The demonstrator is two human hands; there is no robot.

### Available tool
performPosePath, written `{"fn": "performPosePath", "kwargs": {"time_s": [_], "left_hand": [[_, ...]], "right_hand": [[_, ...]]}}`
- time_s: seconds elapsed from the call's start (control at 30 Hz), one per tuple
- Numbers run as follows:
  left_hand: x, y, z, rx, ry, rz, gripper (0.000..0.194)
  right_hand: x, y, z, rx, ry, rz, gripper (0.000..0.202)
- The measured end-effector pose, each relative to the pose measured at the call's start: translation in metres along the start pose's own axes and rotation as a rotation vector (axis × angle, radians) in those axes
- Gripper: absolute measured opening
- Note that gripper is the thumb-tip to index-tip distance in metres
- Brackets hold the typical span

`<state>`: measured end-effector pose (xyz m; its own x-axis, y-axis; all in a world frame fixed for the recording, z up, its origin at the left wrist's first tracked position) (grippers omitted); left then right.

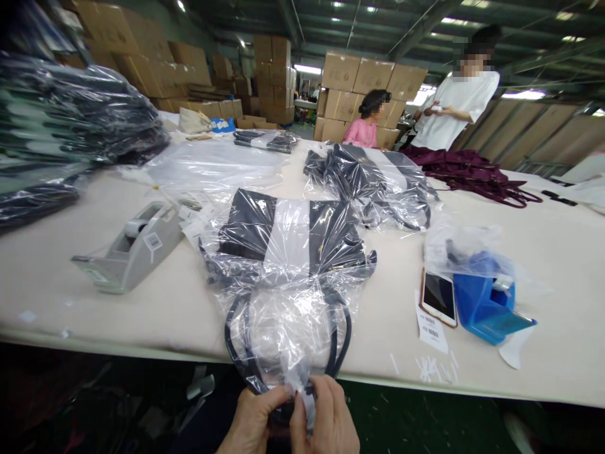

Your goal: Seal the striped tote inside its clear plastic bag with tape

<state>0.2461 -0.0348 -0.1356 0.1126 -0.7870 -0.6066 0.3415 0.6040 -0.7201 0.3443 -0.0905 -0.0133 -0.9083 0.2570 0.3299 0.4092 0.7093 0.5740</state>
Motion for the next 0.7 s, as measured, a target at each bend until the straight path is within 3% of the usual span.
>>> {"fn": "performPosePath", "kwargs": {"time_s": [0.13,0.27,0.47,0.7], "left_hand": [[0.015,0.019,-0.014,-0.075,-0.048,-0.021,0.035],[0.024,0.033,-0.027,-0.165,-0.066,-0.028,0.033],[0.010,0.012,-0.001,0.097,-0.116,-0.010,0.043],[0.013,0.014,-0.009,-0.062,-0.032,-0.016,0.054]], "right_hand": [[0.015,0.016,0.012,0.062,-0.095,-0.137,0.044],[0.027,0.020,0.021,0.059,-0.102,-0.213,0.035],[0.014,0.019,0.028,0.120,-0.115,-0.170,0.020],[0.004,0.005,0.026,0.099,0.078,-0.101,0.017]]}}
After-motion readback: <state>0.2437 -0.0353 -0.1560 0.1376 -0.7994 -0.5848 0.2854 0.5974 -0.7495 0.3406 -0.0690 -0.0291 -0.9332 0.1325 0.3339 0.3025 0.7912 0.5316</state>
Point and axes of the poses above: each hand's wrist, its own y-axis towards the middle knuckle, its own z-axis out of the palm, x = y × z, the point moved 10 cm from there along y, towards the middle knuckle, and after that the axes turned 2 degrees about x, right-handed, at the moved point
